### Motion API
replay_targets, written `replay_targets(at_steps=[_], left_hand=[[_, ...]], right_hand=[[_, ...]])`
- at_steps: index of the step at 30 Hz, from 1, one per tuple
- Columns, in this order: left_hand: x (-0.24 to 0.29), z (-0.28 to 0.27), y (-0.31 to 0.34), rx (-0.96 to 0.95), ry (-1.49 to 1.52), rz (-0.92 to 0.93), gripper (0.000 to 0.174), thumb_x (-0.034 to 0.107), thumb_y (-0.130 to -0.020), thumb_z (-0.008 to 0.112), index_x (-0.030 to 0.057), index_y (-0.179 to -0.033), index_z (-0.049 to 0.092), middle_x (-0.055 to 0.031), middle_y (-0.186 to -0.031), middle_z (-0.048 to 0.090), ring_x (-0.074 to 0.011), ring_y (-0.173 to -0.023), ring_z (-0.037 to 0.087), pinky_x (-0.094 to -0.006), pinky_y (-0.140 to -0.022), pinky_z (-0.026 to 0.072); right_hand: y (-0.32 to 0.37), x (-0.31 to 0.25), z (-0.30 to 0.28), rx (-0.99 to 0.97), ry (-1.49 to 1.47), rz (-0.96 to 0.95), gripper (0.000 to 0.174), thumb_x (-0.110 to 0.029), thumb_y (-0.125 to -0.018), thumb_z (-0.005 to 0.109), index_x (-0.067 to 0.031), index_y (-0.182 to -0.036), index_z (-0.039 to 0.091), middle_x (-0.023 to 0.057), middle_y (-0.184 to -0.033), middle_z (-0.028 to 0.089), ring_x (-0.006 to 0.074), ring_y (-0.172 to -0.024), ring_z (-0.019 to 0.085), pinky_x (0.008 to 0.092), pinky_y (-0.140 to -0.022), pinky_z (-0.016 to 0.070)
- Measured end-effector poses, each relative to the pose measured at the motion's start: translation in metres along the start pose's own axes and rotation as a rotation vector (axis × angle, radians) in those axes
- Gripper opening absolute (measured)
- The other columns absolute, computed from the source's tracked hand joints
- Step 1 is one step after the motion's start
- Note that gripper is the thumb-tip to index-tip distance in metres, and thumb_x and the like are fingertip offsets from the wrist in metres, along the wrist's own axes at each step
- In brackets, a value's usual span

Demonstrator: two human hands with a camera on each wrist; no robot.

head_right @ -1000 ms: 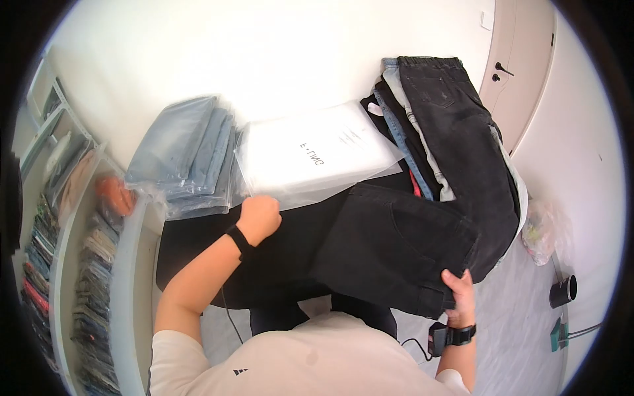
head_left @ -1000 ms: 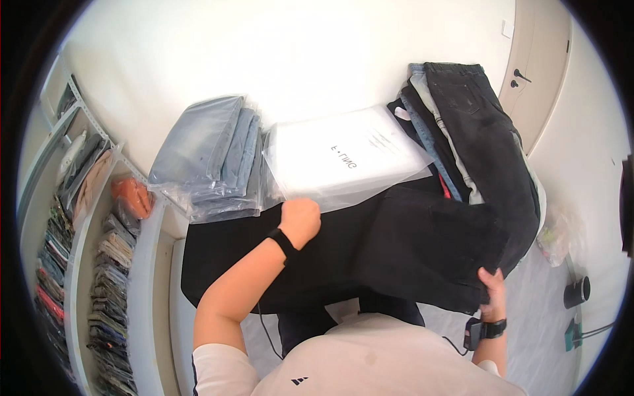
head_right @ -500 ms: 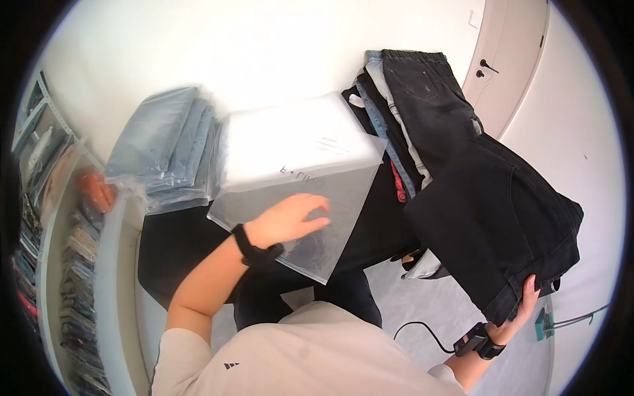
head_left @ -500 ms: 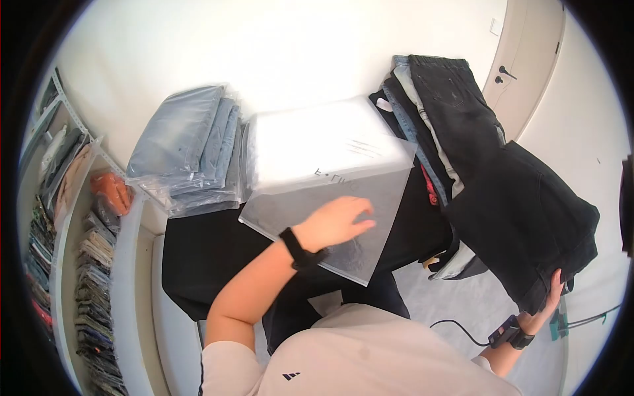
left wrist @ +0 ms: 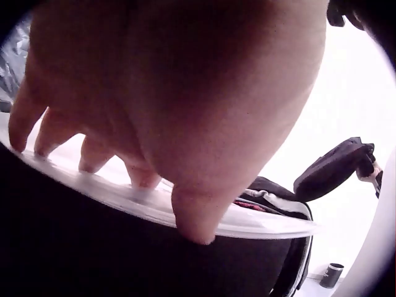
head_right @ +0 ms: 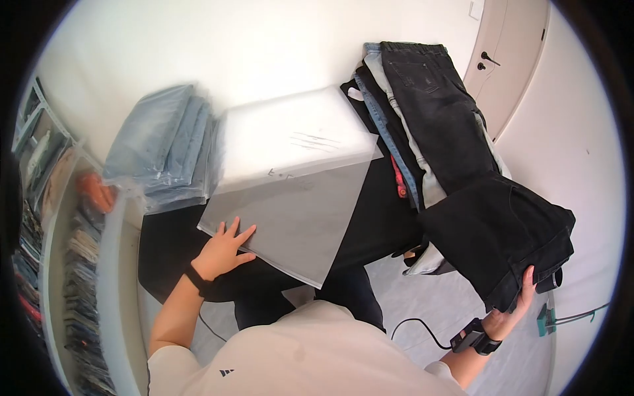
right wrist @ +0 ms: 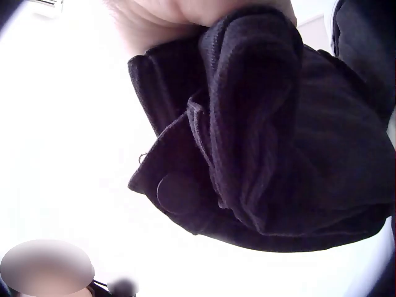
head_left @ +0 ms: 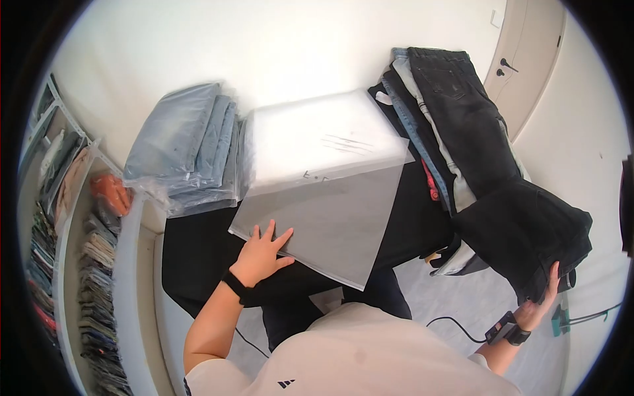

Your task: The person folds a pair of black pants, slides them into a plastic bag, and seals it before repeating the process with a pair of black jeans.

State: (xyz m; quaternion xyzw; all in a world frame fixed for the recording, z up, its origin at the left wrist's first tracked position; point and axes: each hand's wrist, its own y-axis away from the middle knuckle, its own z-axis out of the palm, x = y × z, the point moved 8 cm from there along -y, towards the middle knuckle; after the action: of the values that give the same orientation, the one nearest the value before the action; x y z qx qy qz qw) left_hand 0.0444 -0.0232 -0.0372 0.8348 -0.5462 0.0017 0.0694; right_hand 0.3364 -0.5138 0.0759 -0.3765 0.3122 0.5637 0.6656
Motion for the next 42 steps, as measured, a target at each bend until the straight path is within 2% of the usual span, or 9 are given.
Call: replay_targets(at_steps=[8,9,12,22,26,28,33,40,42], left_hand=[[0.037,-0.007,-0.01,0.226,-0.161,-0.419,0.05,0.049,-0.089,0.052,0.0234,-0.131,0.051,-0.0271,-0.128,0.049,-0.0535,-0.092,0.059,-0.0491,-0.071,0.0539],[0.048,-0.007,-0.018,0.335,-0.266,-0.346,0.047,0.048,-0.09,0.05,0.0186,-0.125,0.056,-0.0244,-0.112,0.059,-0.0423,-0.076,0.065,-0.0433,-0.06,0.0541],[0.087,-0.029,-0.036,0.29,0.062,-0.225,0.044,0.044,-0.09,0.051,0.0125,-0.12,0.059,-0.0162,-0.095,0.064,-0.0351,-0.063,0.063,-0.0427,-0.059,0.051],[0.085,-0.028,-0.008,0.325,0.263,0.03,0.033,0.021,-0.072,0.074,0.0098,-0.101,0.065,-0.0075,-0.093,0.057,-0.0269,-0.093,0.055,-0.0369,-0.075,0.0486],[0.079,-0.022,-0.008,0.411,0.275,0.038,0.021,0.015,-0.077,0.068,0.0088,-0.097,0.067,-0.0057,-0.093,0.058,-0.0257,-0.089,0.056,-0.0362,-0.073,0.0498],[0.079,-0.024,-0.008,0.447,0.258,0.042,0.016,0.013,-0.079,0.065,0.0079,-0.094,0.067,-0.0046,-0.089,0.059,-0.0247,-0.085,0.057,-0.0352,-0.071,0.0503],[0.071,-0.02,-0.013,0.55,0.164,0.04,0.003,0.009,-0.081,0.057,0.0071,-0.078,0.058,-0.0047,-0.082,0.058,-0.0245,-0.078,0.057,-0.0352,-0.058,0.0505],[0.079,-0.025,-0.015,0.436,0.227,0.051,0.004,0.003,-0.08,0.055,0.0053,-0.084,0.055,-0.0068,-0.084,0.058,-0.0286,-0.08,0.057,-0.0382,-0.065,0.0501],[0.087,-0.032,-0.013,0.538,0.394,0.22,0.014,0.006,-0.083,0.057,0.007,-0.096,0.061,-0.0113,-0.098,0.061,-0.0301,-0.092,0.058,-0.0378,-0.08,0.0484]], right_hand=[[0.008,-0.007,0.006,-0.011,-0.058,-0.003,0.042,-0.027,-0.091,0.057,0.0034,-0.12,0.052,0.0157,-0.115,0.061,0.0247,-0.1,0.064,0.0353,-0.087,0.0537],[0.009,-0.009,0.007,-0.019,-0.049,-0.015,0.043,-0.027,-0.091,0.057,0.0036,-0.12,0.051,0.0157,-0.115,0.061,0.0247,-0.1,0.064,0.0355,-0.087,0.0539],[0.008,-0.006,0.005,-0.02,-0.071,-0.013,0.044,-0.027,-0.091,0.057,0.0043,-0.121,0.051,0.0164,-0.115,0.061,0.0254,-0.102,0.063,0.0367,-0.087,0.0532],[0.003,-0.01,-0.024,0.018,-0.042,-0.016,0.049,-0.032,-0.094,0.052,0.0095,-0.12,0.051,0.0208,-0.114,0.061,0.0292,-0.098,0.064,0.0372,-0.088,0.0531],[0.001,-0.013,-0.023,-0.06,0.136,-0.179,0.053,-0.035,-0.094,0.053,0.011,-0.119,0.052,0.022,-0.113,0.061,0.0292,-0.098,0.064,0.0369,-0.087,0.0529],[-0.012,0.001,-0.028,-0.012,-0.08,0.014,0.057,-0.037,-0.092,0.054,0.0124,-0.121,0.05,0.0235,-0.113,0.06,0.0313,-0.1,0.063,0.0382,-0.089,0.0522],[-0.013,0.0,-0.031,-0.07,0.042,0.004,0.054,-0.034,-0.092,0.053,0.0097,-0.124,0.048,0.022,-0.12,0.058,0.0316,-0.103,0.061,0.0406,-0.094,0.0482],[0.0,0.016,-0.002,-0.143,-0.127,0.128,0.051,-0.034,-0.093,0.052,0.0082,-0.122,0.051,0.0222,-0.118,0.059,0.031,-0.106,0.059,0.0413,-0.094,0.0477],[0.004,0.021,0.01,-0.225,-0.132,0.088,0.049,-0.034,-0.092,0.054,0.0066,-0.12,0.053,0.0184,-0.117,0.06,0.0296,-0.105,0.06,0.04,-0.094,0.0475]])
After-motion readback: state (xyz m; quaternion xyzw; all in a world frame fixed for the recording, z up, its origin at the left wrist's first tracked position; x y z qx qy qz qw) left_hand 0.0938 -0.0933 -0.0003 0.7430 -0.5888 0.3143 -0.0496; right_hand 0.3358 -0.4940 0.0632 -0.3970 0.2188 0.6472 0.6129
